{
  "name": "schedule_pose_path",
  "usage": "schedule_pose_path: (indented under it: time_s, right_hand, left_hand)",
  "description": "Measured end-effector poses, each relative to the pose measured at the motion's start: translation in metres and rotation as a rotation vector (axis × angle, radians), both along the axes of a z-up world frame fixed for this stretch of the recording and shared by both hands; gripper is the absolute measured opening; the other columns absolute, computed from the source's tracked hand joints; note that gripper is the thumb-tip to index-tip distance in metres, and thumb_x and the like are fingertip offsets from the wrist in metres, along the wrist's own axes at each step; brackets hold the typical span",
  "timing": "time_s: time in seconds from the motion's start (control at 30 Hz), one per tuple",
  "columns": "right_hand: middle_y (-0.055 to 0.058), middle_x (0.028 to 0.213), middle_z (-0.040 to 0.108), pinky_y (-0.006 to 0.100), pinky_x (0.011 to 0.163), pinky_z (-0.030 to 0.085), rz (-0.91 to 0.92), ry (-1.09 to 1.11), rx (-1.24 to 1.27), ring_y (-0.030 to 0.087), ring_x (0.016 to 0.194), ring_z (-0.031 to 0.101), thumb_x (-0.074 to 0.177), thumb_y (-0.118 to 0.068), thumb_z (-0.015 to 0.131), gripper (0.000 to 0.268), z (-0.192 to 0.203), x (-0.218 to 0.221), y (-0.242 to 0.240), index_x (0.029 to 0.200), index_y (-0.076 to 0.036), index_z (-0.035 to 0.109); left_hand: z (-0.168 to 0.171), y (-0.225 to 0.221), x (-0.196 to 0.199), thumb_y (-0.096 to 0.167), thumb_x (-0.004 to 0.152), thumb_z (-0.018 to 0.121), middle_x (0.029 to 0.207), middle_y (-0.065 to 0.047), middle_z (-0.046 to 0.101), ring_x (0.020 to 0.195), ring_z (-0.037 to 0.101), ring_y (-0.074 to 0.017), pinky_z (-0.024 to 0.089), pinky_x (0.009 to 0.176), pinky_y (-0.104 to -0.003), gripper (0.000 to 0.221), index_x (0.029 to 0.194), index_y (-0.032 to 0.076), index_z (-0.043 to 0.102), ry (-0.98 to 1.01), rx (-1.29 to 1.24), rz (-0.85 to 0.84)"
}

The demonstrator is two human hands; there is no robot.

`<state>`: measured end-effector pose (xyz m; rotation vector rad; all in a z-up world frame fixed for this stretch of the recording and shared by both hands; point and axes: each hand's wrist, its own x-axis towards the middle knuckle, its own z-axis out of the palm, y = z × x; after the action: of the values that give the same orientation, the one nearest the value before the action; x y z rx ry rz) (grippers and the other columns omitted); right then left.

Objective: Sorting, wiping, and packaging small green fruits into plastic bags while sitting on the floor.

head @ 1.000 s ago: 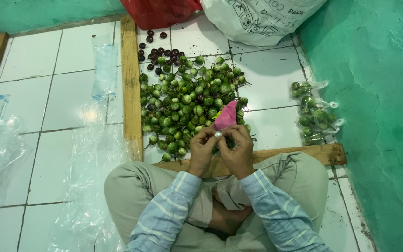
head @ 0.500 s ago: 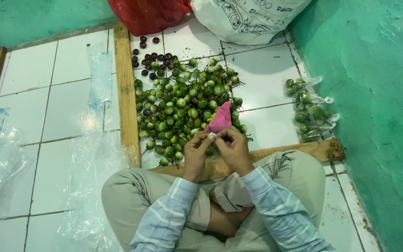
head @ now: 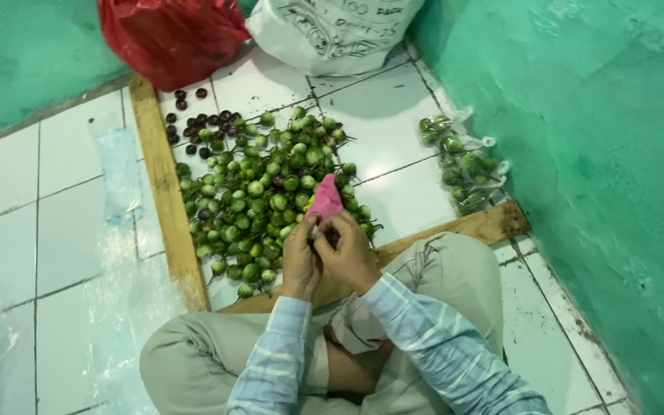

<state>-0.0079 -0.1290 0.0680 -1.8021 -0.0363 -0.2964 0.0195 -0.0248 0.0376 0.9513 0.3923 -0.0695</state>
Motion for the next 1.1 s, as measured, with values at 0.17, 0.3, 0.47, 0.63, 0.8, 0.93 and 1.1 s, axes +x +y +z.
schedule_pose_path:
  time_s: [0.17,0.3,0.47,0.63,0.8,0.93,1.1]
  right_hand:
    - [0.027,0.109,0.059,0.057,0.085,0.053,0.135,0.105,-0.182,0.051,0.104,0.062,0.081,-0.007,0.069,0.044,0.026,0.015,-0.043,0.122,-0.003,0.053]
    - [0.027,0.118,0.058,0.059,0.091,0.053,0.018,0.248,-0.208,0.052,0.114,0.061,0.083,0.0,0.064,0.056,0.014,0.033,-0.078,0.134,-0.005,0.043]
    - [0.023,0.116,0.065,0.055,0.094,0.054,-0.174,0.29,-0.116,0.046,0.116,0.063,0.082,-0.004,0.065,0.051,-0.002,0.053,-0.119,0.13,-0.008,0.049]
    - [0.015,0.107,0.073,0.046,0.085,0.058,-0.374,0.314,-0.032,0.036,0.103,0.071,0.079,-0.009,0.072,0.056,-0.041,0.086,-0.167,0.131,-0.013,0.054]
    - [0.024,0.101,0.072,0.047,0.078,0.057,-0.561,0.165,0.081,0.042,0.099,0.072,0.077,-0.006,0.08,0.05,-0.112,0.126,-0.228,0.123,-0.003,0.061]
    - [0.018,0.101,0.072,0.036,0.078,0.055,-0.593,0.229,0.228,0.026,0.094,0.07,0.086,-0.012,0.075,0.055,-0.113,0.138,-0.244,0.136,0.001,0.055]
    - [0.039,0.143,0.05,0.048,0.106,0.052,-0.66,0.412,0.107,0.051,0.133,0.05,0.088,-0.021,0.075,0.075,-0.085,0.144,-0.246,0.148,0.01,0.043]
  left_hand:
    - [-0.032,-0.031,0.039,0.015,0.087,0.083,0.078,-0.015,0.069,0.074,0.068,-0.0237,0.055,0.071,-0.039,0.02,0.08,0.002,0.07,0.047,0.082,-0.009]
    - [-0.07,-0.076,0.086,0.018,0.086,0.083,0.083,-0.01,0.07,0.078,0.067,-0.0207,0.055,0.071,-0.033,0.017,0.089,0.003,0.076,0.062,0.241,-0.148]
    - [-0.032,-0.133,0.104,0.028,0.085,0.086,0.077,-0.003,0.072,0.072,0.068,-0.0119,0.055,0.063,-0.026,0.018,0.087,0.011,0.079,-0.027,0.4,-0.319]
    - [-0.028,-0.178,0.123,0.028,0.087,0.083,0.091,-0.005,0.072,0.087,0.065,-0.0137,0.055,0.073,-0.03,0.024,0.103,0.011,0.078,-0.111,0.45,-0.444]
    - [-0.061,-0.19,0.139,0.033,0.082,0.078,0.123,-0.017,0.069,0.115,0.067,-0.0327,0.054,0.093,-0.049,0.058,0.134,0.011,0.065,0.024,0.602,-0.661]
    - [-0.084,-0.229,0.152,0.006,0.086,0.079,0.104,-0.008,0.066,0.085,0.069,-0.0174,0.063,0.073,-0.032,0.043,0.125,-0.001,0.064,-0.031,0.318,-0.596]
    - [-0.13,-0.261,0.209,0.007,0.082,0.076,0.12,-0.022,0.063,0.105,0.069,-0.0327,0.062,0.082,-0.047,0.054,0.133,0.004,0.059,-0.179,0.655,-0.55]
